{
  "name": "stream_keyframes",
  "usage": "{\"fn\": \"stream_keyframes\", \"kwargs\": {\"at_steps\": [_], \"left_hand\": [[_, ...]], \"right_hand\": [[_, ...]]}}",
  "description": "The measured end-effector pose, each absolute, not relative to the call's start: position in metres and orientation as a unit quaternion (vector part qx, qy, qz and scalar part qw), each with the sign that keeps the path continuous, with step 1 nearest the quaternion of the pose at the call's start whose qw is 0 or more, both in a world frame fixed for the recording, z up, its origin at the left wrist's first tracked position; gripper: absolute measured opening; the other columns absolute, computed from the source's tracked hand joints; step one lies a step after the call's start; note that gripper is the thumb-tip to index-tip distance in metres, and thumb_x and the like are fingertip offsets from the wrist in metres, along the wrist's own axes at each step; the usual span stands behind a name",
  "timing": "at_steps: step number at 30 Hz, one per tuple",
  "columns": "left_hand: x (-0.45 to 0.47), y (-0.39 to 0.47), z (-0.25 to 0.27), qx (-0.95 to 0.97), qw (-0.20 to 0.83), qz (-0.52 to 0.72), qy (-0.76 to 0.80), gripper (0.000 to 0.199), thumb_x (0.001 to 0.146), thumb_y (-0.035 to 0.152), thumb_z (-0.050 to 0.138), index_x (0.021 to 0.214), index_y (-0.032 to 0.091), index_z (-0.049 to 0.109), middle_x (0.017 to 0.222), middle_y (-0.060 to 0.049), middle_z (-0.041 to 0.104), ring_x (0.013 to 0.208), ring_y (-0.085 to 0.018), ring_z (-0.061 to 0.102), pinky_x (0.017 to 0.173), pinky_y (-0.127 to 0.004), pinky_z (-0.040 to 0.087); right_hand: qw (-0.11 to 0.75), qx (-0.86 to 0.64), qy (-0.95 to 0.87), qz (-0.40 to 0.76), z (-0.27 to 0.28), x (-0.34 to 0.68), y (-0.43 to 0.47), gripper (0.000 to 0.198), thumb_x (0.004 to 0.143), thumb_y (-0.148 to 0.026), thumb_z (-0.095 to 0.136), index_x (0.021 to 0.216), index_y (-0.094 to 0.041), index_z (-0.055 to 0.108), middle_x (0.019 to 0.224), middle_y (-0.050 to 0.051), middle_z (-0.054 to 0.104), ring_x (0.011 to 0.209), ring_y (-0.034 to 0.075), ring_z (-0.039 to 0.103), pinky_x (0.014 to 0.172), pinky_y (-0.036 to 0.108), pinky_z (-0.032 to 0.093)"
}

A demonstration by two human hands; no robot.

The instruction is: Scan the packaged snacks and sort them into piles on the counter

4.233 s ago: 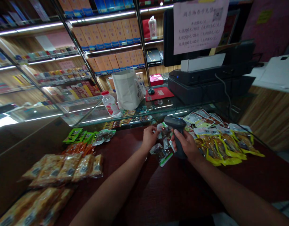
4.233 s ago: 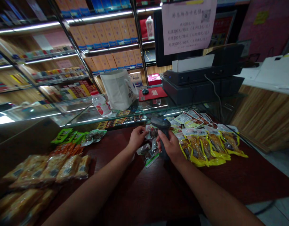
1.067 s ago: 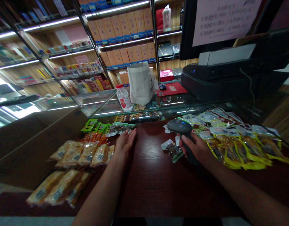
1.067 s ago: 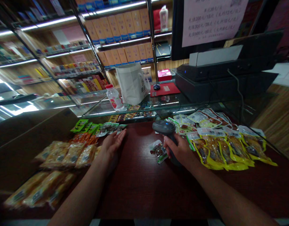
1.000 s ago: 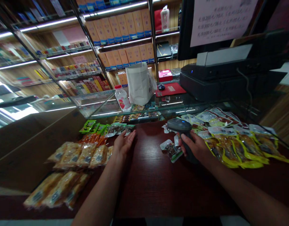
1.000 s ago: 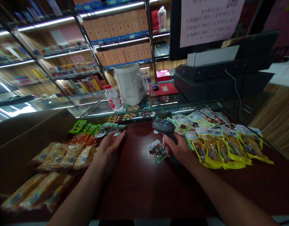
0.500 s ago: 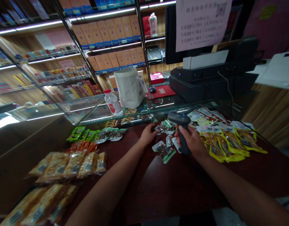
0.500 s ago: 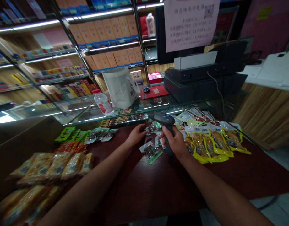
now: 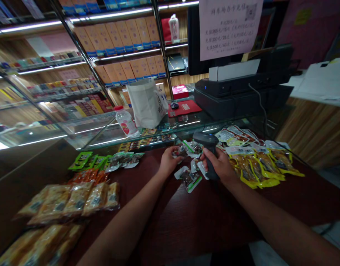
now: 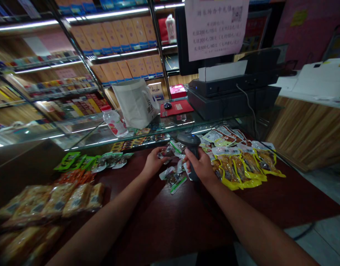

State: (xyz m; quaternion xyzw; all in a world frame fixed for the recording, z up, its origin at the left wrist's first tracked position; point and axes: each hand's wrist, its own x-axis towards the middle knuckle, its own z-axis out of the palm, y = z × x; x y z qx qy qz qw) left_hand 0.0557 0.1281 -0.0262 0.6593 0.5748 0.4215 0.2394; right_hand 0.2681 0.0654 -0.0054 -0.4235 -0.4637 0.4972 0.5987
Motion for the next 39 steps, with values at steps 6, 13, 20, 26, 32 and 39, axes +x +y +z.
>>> {"fn": "stream_keyframes", "kwargs": {"at_steps": [6, 13, 20, 26, 32, 39], "left_hand": [[0.053, 0.071, 0.002, 0.604, 0.45, 0.416, 0.51, 0.036, 0.066, 0.032, 0.084, 0.095, 0.019, 0.066, 0.079, 0.001, 0.068, 0.065, -0.014, 0.063, 0.062, -0.025, 0.05], [0.05, 0.037, 0.02, 0.522, 0.565, 0.42, 0.481, 0.051, 0.062, 0.032, 0.091, 0.102, 0.019, 0.062, 0.081, 0.0, 0.072, 0.057, -0.013, 0.066, 0.051, -0.022, 0.052], [0.04, 0.04, 0.012, 0.406, 0.645, 0.453, 0.463, 0.033, 0.069, 0.035, 0.089, 0.085, 0.014, 0.069, 0.089, -0.009, 0.075, 0.066, -0.017, 0.073, 0.061, -0.026, 0.06], [0.037, 0.04, 0.008, 0.422, 0.613, 0.463, 0.481, 0.037, 0.059, 0.039, 0.093, 0.079, 0.014, 0.075, 0.079, -0.005, 0.075, 0.059, -0.015, 0.07, 0.058, -0.025, 0.058], [0.03, 0.05, -0.001, 0.419, 0.519, 0.55, 0.503, 0.04, 0.055, 0.042, 0.093, 0.077, 0.015, 0.074, 0.072, -0.003, 0.074, 0.062, -0.017, 0.072, 0.066, -0.028, 0.06], [0.01, 0.066, -0.009, 0.414, 0.407, 0.62, 0.528, 0.041, 0.059, 0.045, 0.089, 0.079, 0.013, 0.071, 0.078, -0.003, 0.073, 0.064, -0.016, 0.072, 0.068, -0.029, 0.059]], "right_hand": [[0.573, -0.47, -0.47, 0.479, -0.012, 0.269, 0.069, 0.04, 0.072, -0.053, 0.082, 0.086, -0.022, 0.061, 0.054, -0.006, 0.062, 0.041, 0.011, 0.054, 0.039, 0.022, 0.046], [0.532, -0.425, -0.513, 0.523, -0.019, 0.26, 0.063, 0.038, 0.065, -0.043, 0.084, 0.088, -0.023, 0.062, 0.056, -0.008, 0.062, 0.04, 0.012, 0.054, 0.042, 0.026, 0.046], [0.526, -0.416, -0.526, 0.522, -0.017, 0.26, 0.057, 0.027, 0.072, -0.04, 0.079, 0.084, -0.025, 0.059, 0.052, -0.008, 0.06, 0.042, 0.014, 0.054, 0.045, 0.028, 0.047], [0.52, -0.427, -0.527, 0.519, -0.013, 0.261, 0.052, 0.027, 0.072, -0.037, 0.081, 0.081, -0.025, 0.058, 0.053, -0.008, 0.061, 0.043, 0.014, 0.055, 0.047, 0.028, 0.046], [0.522, -0.429, -0.531, 0.511, -0.012, 0.264, 0.053, 0.032, 0.083, -0.051, 0.073, 0.093, -0.023, 0.059, 0.053, -0.007, 0.06, 0.045, 0.013, 0.052, 0.047, 0.026, 0.045], [0.488, -0.409, -0.572, 0.518, -0.011, 0.263, 0.047, 0.041, 0.091, -0.062, 0.058, 0.078, -0.023, 0.061, 0.054, -0.004, 0.06, 0.044, 0.013, 0.055, 0.045, 0.025, 0.046]]}}
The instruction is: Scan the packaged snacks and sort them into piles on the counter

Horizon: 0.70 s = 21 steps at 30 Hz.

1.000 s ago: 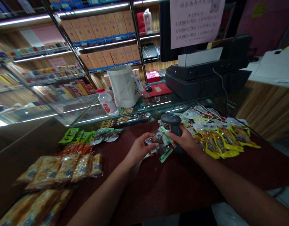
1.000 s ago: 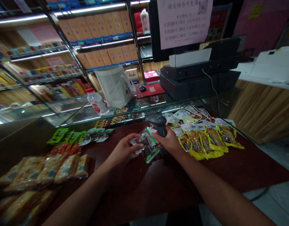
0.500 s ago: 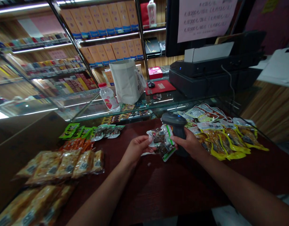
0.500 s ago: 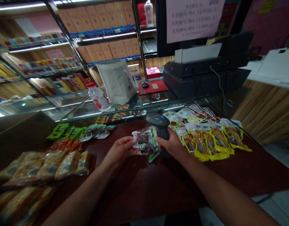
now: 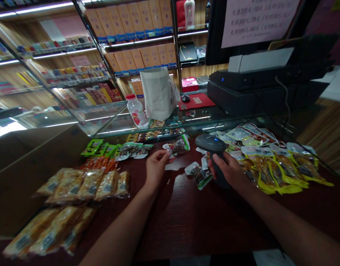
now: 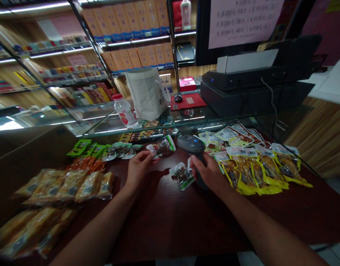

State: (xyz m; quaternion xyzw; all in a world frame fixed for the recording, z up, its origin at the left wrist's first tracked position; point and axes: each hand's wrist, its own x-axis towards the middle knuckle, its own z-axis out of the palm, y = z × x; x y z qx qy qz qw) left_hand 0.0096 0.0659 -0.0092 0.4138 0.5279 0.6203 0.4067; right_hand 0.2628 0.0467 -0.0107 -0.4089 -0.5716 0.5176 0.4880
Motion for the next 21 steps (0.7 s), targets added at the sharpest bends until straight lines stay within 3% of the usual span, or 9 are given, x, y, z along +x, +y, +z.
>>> {"fn": "stream_keyframes", "kwargs": {"at_steps": [6, 12, 21], "left_hand": [[0.003, 0.069, -0.01, 0.461, 0.3, 0.622, 0.558, 0.027, 0.07, 0.04, 0.081, 0.08, 0.016, 0.072, 0.078, -0.002, 0.072, 0.063, -0.015, 0.068, 0.063, -0.026, 0.055], [0.006, 0.064, -0.006, 0.493, 0.26, 0.604, 0.57, 0.013, 0.076, 0.031, 0.072, 0.078, 0.018, 0.071, 0.077, -0.001, 0.071, 0.066, -0.016, 0.069, 0.065, -0.027, 0.055], [0.005, 0.065, -0.009, 0.483, 0.269, 0.605, 0.573, 0.017, 0.075, 0.034, 0.076, 0.078, 0.018, 0.071, 0.081, -0.002, 0.072, 0.068, -0.017, 0.07, 0.067, -0.027, 0.056]], "right_hand": [[0.453, -0.392, -0.628, 0.497, -0.011, 0.261, 0.036, 0.039, 0.093, -0.061, 0.057, 0.081, -0.024, 0.061, 0.059, -0.004, 0.063, 0.046, 0.013, 0.058, 0.049, 0.026, 0.047], [0.439, -0.39, -0.65, 0.483, -0.009, 0.263, 0.033, 0.039, 0.096, -0.06, 0.053, 0.082, -0.024, 0.059, 0.059, -0.004, 0.062, 0.048, 0.013, 0.057, 0.05, 0.026, 0.048], [0.429, -0.398, -0.658, 0.474, -0.006, 0.264, 0.035, 0.039, 0.096, -0.058, 0.052, 0.081, -0.023, 0.06, 0.056, -0.004, 0.061, 0.047, 0.013, 0.057, 0.052, 0.027, 0.048]]}}
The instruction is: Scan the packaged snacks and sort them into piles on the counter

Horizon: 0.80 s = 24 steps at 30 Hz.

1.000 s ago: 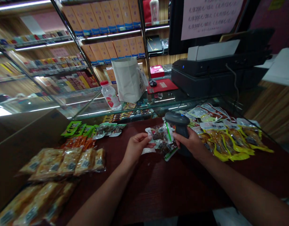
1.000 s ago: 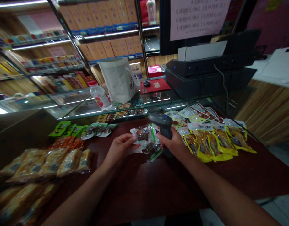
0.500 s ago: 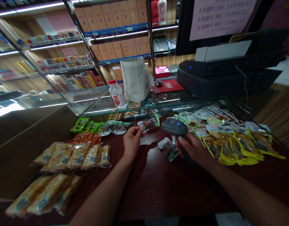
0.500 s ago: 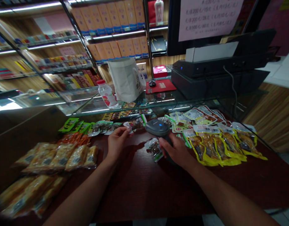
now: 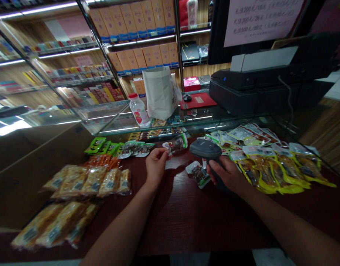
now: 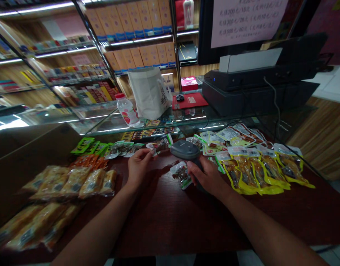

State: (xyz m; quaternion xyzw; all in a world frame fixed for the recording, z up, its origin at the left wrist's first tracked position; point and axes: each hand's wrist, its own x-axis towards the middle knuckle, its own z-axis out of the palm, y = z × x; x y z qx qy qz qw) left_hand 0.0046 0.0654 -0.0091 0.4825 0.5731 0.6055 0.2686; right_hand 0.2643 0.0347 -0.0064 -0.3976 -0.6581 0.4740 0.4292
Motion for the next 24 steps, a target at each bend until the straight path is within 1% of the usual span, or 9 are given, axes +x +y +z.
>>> {"fn": "stream_keyframes", "kwargs": {"at_steps": [2, 4, 8, 9, 11, 14, 17, 21, 24], "left_hand": [[0.004, 0.067, -0.013, 0.46, 0.298, 0.617, 0.565, 0.021, 0.073, 0.035, 0.079, 0.079, 0.017, 0.07, 0.079, -0.001, 0.072, 0.066, -0.016, 0.07, 0.066, -0.027, 0.056], [0.003, 0.068, -0.016, 0.411, 0.358, 0.638, 0.545, 0.024, 0.071, 0.033, 0.082, 0.08, 0.016, 0.068, 0.077, -0.001, 0.071, 0.065, -0.015, 0.07, 0.066, -0.027, 0.057], [-0.004, 0.074, -0.02, 0.245, 0.462, 0.692, 0.498, 0.011, 0.078, 0.013, 0.076, 0.078, 0.013, 0.065, 0.077, -0.003, 0.071, 0.071, -0.015, 0.073, 0.074, -0.028, 0.061], [-0.008, 0.075, -0.019, 0.203, 0.465, 0.708, 0.492, 0.01, 0.081, 0.007, 0.072, 0.077, 0.012, 0.064, 0.077, -0.005, 0.071, 0.072, -0.015, 0.073, 0.074, -0.027, 0.062], [-0.018, 0.079, -0.017, 0.144, 0.451, 0.734, 0.487, 0.016, 0.084, -0.001, 0.063, 0.074, 0.012, 0.061, 0.075, -0.005, 0.069, 0.072, -0.014, 0.074, 0.073, -0.025, 0.062], [-0.035, 0.083, -0.013, 0.115, 0.41, 0.764, 0.485, 0.022, 0.088, -0.004, 0.056, 0.074, 0.013, 0.058, 0.073, -0.002, 0.066, 0.071, -0.011, 0.073, 0.072, -0.019, 0.061], [-0.049, 0.087, -0.012, 0.097, 0.378, 0.785, 0.482, 0.022, 0.089, -0.005, 0.055, 0.076, 0.013, 0.057, 0.075, -0.001, 0.064, 0.071, -0.009, 0.072, 0.073, -0.018, 0.062], [-0.056, 0.09, -0.015, 0.076, 0.359, 0.794, 0.484, 0.021, 0.089, -0.006, 0.056, 0.079, 0.013, 0.056, 0.077, 0.0, 0.063, 0.07, -0.008, 0.071, 0.072, -0.018, 0.062], [-0.057, 0.091, -0.018, 0.061, 0.357, 0.794, 0.488, 0.021, 0.089, -0.005, 0.057, 0.081, 0.014, 0.055, 0.079, 0.0, 0.063, 0.07, -0.007, 0.07, 0.073, -0.017, 0.061]], "right_hand": [[0.429, -0.397, -0.654, 0.48, -0.009, 0.264, 0.036, 0.039, 0.096, -0.058, 0.054, 0.081, -0.023, 0.06, 0.056, -0.004, 0.061, 0.047, 0.013, 0.057, 0.051, 0.026, 0.048], [0.431, -0.398, -0.645, 0.49, -0.013, 0.263, 0.037, 0.039, 0.095, -0.059, 0.055, 0.082, -0.023, 0.06, 0.057, -0.004, 0.061, 0.047, 0.013, 0.057, 0.05, 0.026, 0.048], [0.44, -0.396, -0.624, 0.511, -0.02, 0.26, 0.04, 0.04, 0.094, -0.062, 0.055, 0.085, -0.023, 0.059, 0.061, -0.004, 0.061, 0.046, 0.013, 0.055, 0.045, 0.025, 0.048], [0.443, -0.393, -0.619, 0.515, -0.021, 0.26, 0.041, 0.041, 0.093, -0.063, 0.055, 0.085, -0.023, 0.058, 0.063, -0.004, 0.061, 0.046, 0.012, 0.055, 0.044, 0.025, 0.048], [0.45, -0.385, -0.613, 0.523, -0.022, 0.259, 0.043, 0.043, 0.092, -0.065, 0.056, 0.087, -0.023, 0.058, 0.068, -0.003, 0.062, 0.046, 0.012, 0.055, 0.042, 0.024, 0.048], [0.458, -0.376, -0.608, 0.529, -0.021, 0.26, 0.044, 0.043, 0.091, -0.065, 0.057, 0.091, -0.022, 0.059, 0.071, -0.003, 0.063, 0.045, 0.011, 0.055, 0.042, 0.024, 0.048], [0.461, -0.374, -0.608, 0.528, -0.02, 0.26, 0.045, 0.041, 0.092, -0.063, 0.057, 0.091, -0.022, 0.06, 0.07, -0.003, 0.064, 0.044, 0.011, 0.055, 0.042, 0.024, 0.047], [0.462, -0.374, -0.611, 0.523, -0.019, 0.26, 0.043, 0.041, 0.094, -0.061, 0.057, 0.083, -0.022, 0.06, 0.057, -0.005, 0.059, 0.043, 0.011, 0.054, 0.044, 0.023, 0.046], [0.468, -0.375, -0.606, 0.523, -0.018, 0.259, 0.043, 0.04, 0.094, -0.061, 0.057, 0.085, -0.022, 0.06, 0.057, -0.005, 0.06, 0.043, 0.011, 0.053, 0.044, 0.023, 0.046]]}}
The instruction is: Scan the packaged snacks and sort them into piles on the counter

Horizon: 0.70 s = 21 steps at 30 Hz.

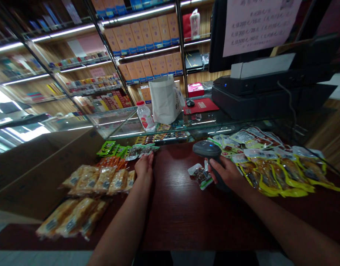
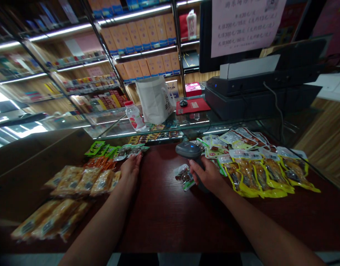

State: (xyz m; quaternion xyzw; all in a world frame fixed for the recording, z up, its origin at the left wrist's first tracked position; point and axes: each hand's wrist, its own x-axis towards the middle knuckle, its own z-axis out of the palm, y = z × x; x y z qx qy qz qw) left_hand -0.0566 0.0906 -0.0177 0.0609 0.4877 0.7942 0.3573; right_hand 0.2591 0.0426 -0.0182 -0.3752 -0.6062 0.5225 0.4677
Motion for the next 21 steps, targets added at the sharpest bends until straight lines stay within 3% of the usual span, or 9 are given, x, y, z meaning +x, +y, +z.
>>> {"fn": "stream_keyframes", "kwargs": {"at_steps": [4, 9, 15, 18, 21], "left_hand": [[-0.057, 0.09, -0.015, 0.049, 0.381, 0.778, 0.498, 0.015, 0.092, 0.0, 0.055, 0.09, 0.015, 0.058, 0.083, -0.002, 0.064, 0.077, -0.01, 0.071, 0.076, -0.019, 0.061], [-0.058, 0.086, 0.0, 0.043, 0.435, 0.73, 0.526, 0.009, 0.098, 0.012, 0.051, 0.099, 0.013, 0.059, 0.088, -0.009, 0.065, 0.077, -0.014, 0.069, 0.067, -0.023, 0.061], [-0.046, 0.069, 0.007, 0.069, 0.444, 0.698, 0.558, 0.005, 0.098, 0.017, 0.053, 0.095, 0.017, 0.057, 0.078, -0.002, 0.057, 0.061, -0.01, 0.06, 0.059, -0.02, 0.056], [-0.025, 0.061, -0.002, 0.138, 0.46, 0.674, 0.561, 0.007, 0.089, 0.017, 0.066, 0.095, 0.018, 0.062, 0.078, 0.0, 0.061, 0.059, -0.009, 0.057, 0.056, -0.018, 0.05], [0.003, 0.06, -0.012, 0.382, 0.484, 0.532, 0.58, 0.023, 0.072, 0.023, 0.082, 0.09, 0.017, 0.07, 0.084, -0.004, 0.068, 0.066, -0.013, 0.061, 0.061, -0.024, 0.049]], "right_hand": [[0.477, -0.376, -0.598, 0.523, -0.016, 0.259, 0.043, 0.045, 0.09, -0.065, 0.059, 0.08, -0.021, 0.06, 0.055, -0.005, 0.059, 0.041, 0.01, 0.053, 0.043, 0.023, 0.044], [0.491, -0.375, -0.581, 0.529, -0.012, 0.259, 0.046, 0.049, 0.086, -0.069, 0.062, 0.075, -0.022, 0.06, 0.053, -0.004, 0.06, 0.038, 0.01, 0.052, 0.042, 0.023, 0.043], [0.513, -0.364, -0.557, 0.542, -0.008, 0.262, 0.048, 0.047, 0.085, -0.067, 0.064, 0.074, -0.022, 0.06, 0.051, -0.005, 0.058, 0.039, 0.01, 0.052, 0.04, 0.022, 0.044], [0.526, -0.362, -0.543, 0.546, -0.005, 0.264, 0.049, 0.045, 0.086, -0.066, 0.064, 0.077, -0.022, 0.061, 0.054, -0.005, 0.06, 0.041, 0.011, 0.053, 0.04, 0.022, 0.046], [0.548, -0.366, -0.524, 0.54, -0.004, 0.265, 0.051, 0.043, 0.085, -0.065, 0.066, 0.082, -0.022, 0.061, 0.061, -0.005, 0.064, 0.042, 0.01, 0.054, 0.041, 0.022, 0.046]]}}
